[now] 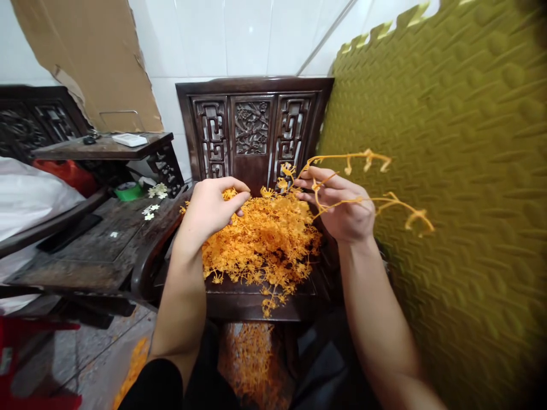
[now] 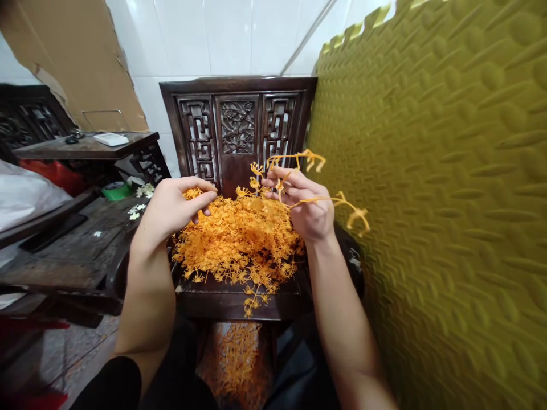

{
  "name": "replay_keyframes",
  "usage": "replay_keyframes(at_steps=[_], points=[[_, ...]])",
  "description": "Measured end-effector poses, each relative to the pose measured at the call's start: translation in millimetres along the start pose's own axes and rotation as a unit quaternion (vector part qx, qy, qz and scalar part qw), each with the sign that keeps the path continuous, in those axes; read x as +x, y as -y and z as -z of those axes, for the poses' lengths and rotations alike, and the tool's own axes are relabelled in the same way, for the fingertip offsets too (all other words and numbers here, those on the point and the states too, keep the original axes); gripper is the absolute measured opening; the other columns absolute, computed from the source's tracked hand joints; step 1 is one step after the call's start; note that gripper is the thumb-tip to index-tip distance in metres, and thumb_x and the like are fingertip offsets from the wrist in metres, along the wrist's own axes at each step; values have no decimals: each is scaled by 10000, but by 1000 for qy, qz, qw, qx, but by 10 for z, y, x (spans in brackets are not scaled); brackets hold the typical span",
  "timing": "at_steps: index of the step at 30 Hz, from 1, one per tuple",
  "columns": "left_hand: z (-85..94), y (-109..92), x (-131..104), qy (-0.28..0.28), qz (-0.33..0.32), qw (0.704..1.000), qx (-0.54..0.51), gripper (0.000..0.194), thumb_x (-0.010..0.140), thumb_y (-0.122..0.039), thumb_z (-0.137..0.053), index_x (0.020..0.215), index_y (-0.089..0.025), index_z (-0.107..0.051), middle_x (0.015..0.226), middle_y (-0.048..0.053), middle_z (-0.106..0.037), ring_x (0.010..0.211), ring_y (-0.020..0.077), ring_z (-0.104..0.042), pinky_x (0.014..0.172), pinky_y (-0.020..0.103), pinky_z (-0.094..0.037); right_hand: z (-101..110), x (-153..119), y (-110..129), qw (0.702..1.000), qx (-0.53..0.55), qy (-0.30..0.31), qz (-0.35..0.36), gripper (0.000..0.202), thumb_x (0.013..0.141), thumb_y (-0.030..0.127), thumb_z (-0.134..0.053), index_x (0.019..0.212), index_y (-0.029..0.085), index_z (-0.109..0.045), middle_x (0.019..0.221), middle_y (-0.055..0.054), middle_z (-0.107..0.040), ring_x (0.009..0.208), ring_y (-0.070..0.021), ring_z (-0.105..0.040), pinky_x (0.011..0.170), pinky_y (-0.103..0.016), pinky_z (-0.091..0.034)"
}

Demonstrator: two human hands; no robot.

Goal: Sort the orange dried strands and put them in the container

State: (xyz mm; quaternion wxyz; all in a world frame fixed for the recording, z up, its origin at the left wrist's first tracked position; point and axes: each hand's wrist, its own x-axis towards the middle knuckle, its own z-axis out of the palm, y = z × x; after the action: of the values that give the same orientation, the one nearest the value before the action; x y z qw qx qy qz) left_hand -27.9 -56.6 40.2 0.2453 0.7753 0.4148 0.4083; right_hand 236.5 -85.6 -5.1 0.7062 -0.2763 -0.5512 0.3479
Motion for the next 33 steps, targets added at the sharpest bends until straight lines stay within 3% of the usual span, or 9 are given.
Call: replay_keyframes(at_steps=[5,8,10,14,19,23,26,29,33], points=[[-27,-33,0,21,-38,999,-1,212,896,-361,-676,932,-201,-811,770,28,-770,516,111,-585,545,260,-480,-35,6,2,998,47,7,-36,354,816,580,-796,947,252,-817,966,-59,-774,851,-182,-746,807,-355,-650],[-35,-39,11,36,-48,998,-4,227,900,-365,-674,935,-189,-811,816,34,-783,531,103,-580,574,258,-488,-67,-1,-35,997,62,16,-42,240,725,404,-936,849,254,-794,806,0,-752,647,-101,-682,652,-250,-606],[-32,-45,12,39,-43,998,-7,231,902,-366,-674,936,-182,-810,830,39,-785,543,106,-591,572,256,-488,-91,-20,-35,995,66,37,-66,341,683,271,-959,986,292,-803,846,18,-776,599,-89,-679,578,-225,-573],[-8,-63,-2,30,-47,998,0,221,911,-349,-667,946,-187,-813,888,52,-798,601,127,-623,584,261,-497,-117,-80,7,989,18,82,-124,601,696,247,-933,1264,348,-763,1095,-24,-804,628,-129,-725,426,-212,-467],[19,-83,-25,0,-54,998,-9,209,912,-346,-668,945,-196,-810,852,48,-793,667,157,-658,649,280,-534,-122,-104,28,987,-22,75,-140,432,744,308,-900,1168,270,-828,880,-46,-807,659,-170,-733,520,-274,-546],[14,-98,-40,-23,-54,998,-26,197,905,-350,-690,943,-196,-807,803,34,-780,628,147,-648,642,280,-538,-131,-71,48,988,13,71,-136,377,740,344,-864,1107,261,-841,1335,-87,-739,829,-189,-781,446,-223,-483],[25,-116,-62,-23,-55,997,-50,204,912,-366,-703,935,-192,-806,820,33,-789,600,134,-642,626,276,-533,-129,-30,39,985,57,72,-149,403,843,519,-766,1117,230,-833,1265,-100,-758,945,-205,-762,623,-270,-609],[57,-143,-93,32,-90,993,-73,185,911,-352,-732,926,-191,-820,893,46,-816,734,161,-721,727,284,-569,-112,20,-23,984,53,29,-167,445,801,602,-819,995,202,-837,872,-65,-775,733,-142,-697,600,-255,-598],[35,-157,-100,248,-169,952,-63,198,919,-340,-752,1055,-226,-841,1046,34,-841,950,184,-784,928,300,-589,-94,62,-106,985,53,-30,-163,374,564,358,-1013,817,195,-791,689,5,-711,586,-86,-620,511,-203,-530]])
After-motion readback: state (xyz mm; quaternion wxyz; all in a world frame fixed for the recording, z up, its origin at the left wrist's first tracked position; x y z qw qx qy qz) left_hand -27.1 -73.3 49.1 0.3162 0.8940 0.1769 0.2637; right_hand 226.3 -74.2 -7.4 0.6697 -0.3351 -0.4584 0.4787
